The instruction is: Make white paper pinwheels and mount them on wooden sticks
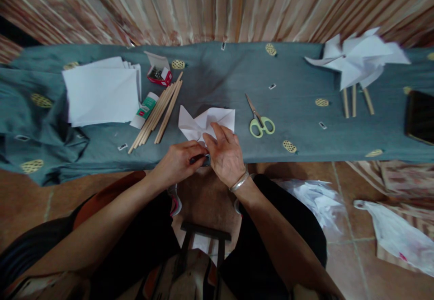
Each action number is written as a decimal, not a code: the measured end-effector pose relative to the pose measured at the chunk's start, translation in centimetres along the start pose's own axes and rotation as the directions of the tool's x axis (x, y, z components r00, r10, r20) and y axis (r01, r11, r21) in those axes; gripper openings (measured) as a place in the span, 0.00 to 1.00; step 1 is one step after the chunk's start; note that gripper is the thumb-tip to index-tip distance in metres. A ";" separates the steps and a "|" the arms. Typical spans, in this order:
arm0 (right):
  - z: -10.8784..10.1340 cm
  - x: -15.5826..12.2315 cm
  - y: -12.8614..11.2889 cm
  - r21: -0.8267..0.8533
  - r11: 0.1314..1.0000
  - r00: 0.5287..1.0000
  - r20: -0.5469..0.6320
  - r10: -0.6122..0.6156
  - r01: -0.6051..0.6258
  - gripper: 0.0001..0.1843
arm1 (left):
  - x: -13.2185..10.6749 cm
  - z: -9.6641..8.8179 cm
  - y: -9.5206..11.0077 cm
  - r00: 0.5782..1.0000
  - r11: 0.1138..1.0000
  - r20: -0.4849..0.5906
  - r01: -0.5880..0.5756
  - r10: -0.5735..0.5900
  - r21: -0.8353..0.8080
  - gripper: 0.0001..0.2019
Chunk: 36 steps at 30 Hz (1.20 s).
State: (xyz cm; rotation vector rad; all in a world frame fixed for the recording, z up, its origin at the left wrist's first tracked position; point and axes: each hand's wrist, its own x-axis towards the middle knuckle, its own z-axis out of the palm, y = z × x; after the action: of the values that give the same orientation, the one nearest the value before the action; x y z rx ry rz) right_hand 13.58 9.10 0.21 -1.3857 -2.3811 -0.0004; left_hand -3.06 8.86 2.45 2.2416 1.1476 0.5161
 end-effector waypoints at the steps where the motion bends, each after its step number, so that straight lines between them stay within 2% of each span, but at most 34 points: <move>1: 0.0 0.0 0.0 -0.006 1.000 1.000 0.005 0.003 -0.003 0.14 | 0.0 0.0 0.0 1.000 1.000 -0.004 -0.002 0.002 0.007 0.07; 5: 0.0 -0.1 -0.3 0.016 0.999 0.999 0.026 0.036 -0.037 0.15 | -0.2 0.1 0.1 1.000 0.998 -0.013 -0.010 0.011 0.068 0.07; 11: 0.8 -0.4 -0.9 0.024 0.997 0.997 -0.025 0.071 -0.070 0.16 | -0.7 0.2 0.0 1.000 0.989 -0.004 -0.025 0.026 0.147 0.07; 19: 1.1 -0.9 -0.8 0.037 0.999 0.999 0.002 0.038 -0.038 0.19 | -1.3 0.4 -0.1 0.998 0.984 -0.036 -0.035 0.042 0.175 0.06; 23: 1.1 -0.9 -0.7 0.064 0.998 1.000 0.018 0.025 -0.026 0.21 | -1.3 0.0 -0.1 0.991 0.989 -0.110 -0.062 0.077 0.134 0.09; 28: 0.8 -0.2 -1.0 0.094 0.994 0.998 0.053 0.046 -0.051 0.19 | -1.2 -1.3 -0.6 0.962 0.993 -0.261 -0.061 0.085 0.098 0.11; 36: 0.1 0.6 -0.9 0.120 0.992 0.997 0.062 0.041 -0.048 0.16 | -0.7 -3.4 -1.3 0.913 0.997 -0.404 0.070 -0.053 0.027 0.10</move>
State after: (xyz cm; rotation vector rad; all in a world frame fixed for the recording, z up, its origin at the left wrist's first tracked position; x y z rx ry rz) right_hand 12.49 9.16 0.49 -1.3993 -2.3551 0.1967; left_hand -6.14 9.96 4.11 2.1828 1.4359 0.9719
